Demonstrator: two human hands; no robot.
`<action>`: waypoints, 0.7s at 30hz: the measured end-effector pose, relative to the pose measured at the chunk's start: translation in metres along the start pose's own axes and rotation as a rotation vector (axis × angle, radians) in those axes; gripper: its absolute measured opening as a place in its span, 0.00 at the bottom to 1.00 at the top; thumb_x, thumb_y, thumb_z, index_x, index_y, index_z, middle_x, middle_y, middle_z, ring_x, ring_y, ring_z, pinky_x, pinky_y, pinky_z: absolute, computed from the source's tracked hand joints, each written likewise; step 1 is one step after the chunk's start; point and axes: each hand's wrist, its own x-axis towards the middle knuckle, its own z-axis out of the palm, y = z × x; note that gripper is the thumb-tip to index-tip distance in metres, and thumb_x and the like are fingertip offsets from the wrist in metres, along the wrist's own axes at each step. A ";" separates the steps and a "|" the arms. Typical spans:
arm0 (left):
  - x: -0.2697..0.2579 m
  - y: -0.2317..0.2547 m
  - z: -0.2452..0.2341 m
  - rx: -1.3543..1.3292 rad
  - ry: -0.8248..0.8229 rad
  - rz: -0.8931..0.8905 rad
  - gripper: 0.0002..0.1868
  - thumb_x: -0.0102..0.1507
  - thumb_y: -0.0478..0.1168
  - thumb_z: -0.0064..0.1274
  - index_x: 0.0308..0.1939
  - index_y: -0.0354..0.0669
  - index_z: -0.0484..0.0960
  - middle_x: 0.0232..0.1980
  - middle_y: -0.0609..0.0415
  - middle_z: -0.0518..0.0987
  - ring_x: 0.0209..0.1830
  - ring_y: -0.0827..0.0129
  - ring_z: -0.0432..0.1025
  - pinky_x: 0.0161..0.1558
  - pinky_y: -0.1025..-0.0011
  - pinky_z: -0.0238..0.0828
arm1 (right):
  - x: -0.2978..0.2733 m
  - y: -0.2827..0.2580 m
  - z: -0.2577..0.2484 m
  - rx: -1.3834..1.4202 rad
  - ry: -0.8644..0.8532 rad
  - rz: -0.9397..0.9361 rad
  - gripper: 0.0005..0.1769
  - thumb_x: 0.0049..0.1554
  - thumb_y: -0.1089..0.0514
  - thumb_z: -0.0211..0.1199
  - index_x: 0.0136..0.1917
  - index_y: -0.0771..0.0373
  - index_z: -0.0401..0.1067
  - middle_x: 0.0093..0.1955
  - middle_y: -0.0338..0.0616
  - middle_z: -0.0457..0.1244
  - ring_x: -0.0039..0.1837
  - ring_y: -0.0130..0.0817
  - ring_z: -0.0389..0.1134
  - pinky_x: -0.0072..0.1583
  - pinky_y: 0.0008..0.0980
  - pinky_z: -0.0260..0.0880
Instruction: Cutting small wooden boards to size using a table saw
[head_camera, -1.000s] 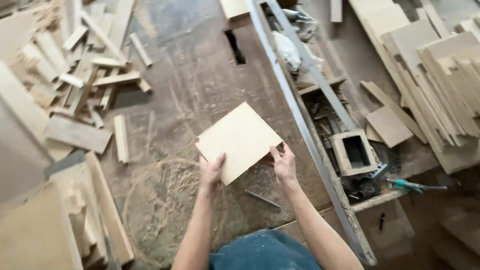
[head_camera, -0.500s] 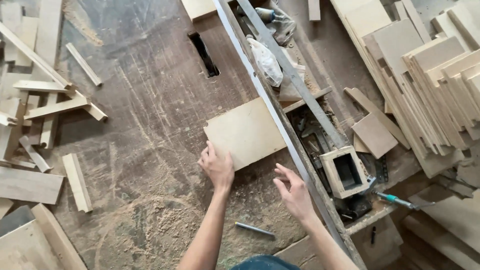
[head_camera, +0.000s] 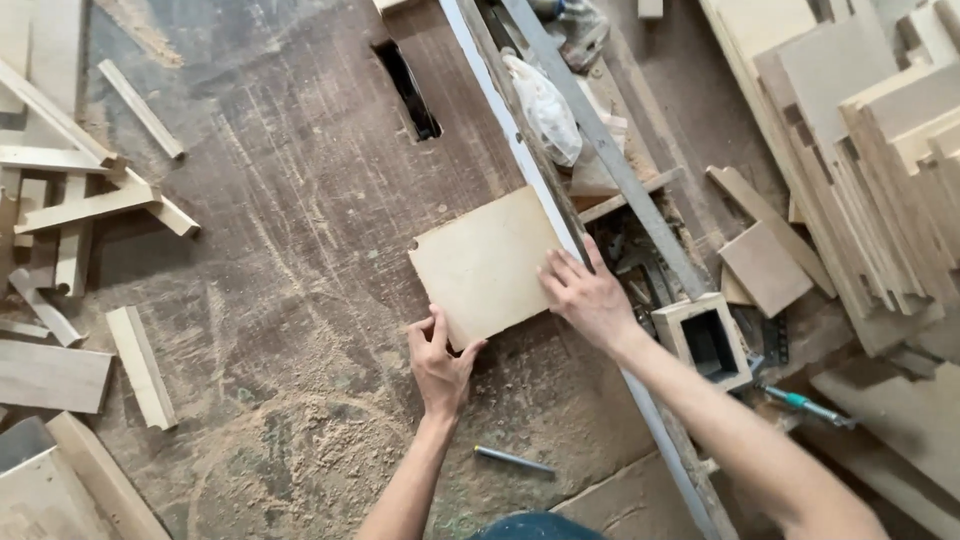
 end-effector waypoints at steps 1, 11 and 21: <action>0.004 -0.001 0.000 -0.003 -0.008 0.005 0.50 0.43 0.56 0.73 0.64 0.36 0.75 0.49 0.47 0.70 0.48 0.53 0.73 0.50 0.59 0.75 | 0.005 0.002 -0.005 -0.001 -0.005 0.008 0.37 0.41 0.37 0.74 0.61 0.47 0.72 0.66 0.39 0.64 0.70 0.32 0.62 0.81 0.56 0.36; 0.098 -0.007 -0.009 -0.017 0.047 0.009 0.50 0.43 0.63 0.70 0.63 0.38 0.77 0.49 0.47 0.72 0.46 0.51 0.76 0.44 0.53 0.77 | 0.085 0.026 0.031 -0.062 0.078 -0.077 0.36 0.42 0.39 0.73 0.61 0.51 0.71 0.67 0.42 0.63 0.70 0.32 0.63 0.82 0.54 0.36; 0.175 -0.041 0.006 0.002 0.009 0.010 0.52 0.41 0.63 0.71 0.64 0.38 0.76 0.50 0.48 0.71 0.48 0.52 0.75 0.48 0.53 0.77 | 0.153 0.051 0.068 -0.126 0.037 -0.095 0.31 0.50 0.37 0.64 0.63 0.53 0.71 0.68 0.39 0.64 0.70 0.26 0.63 0.84 0.54 0.32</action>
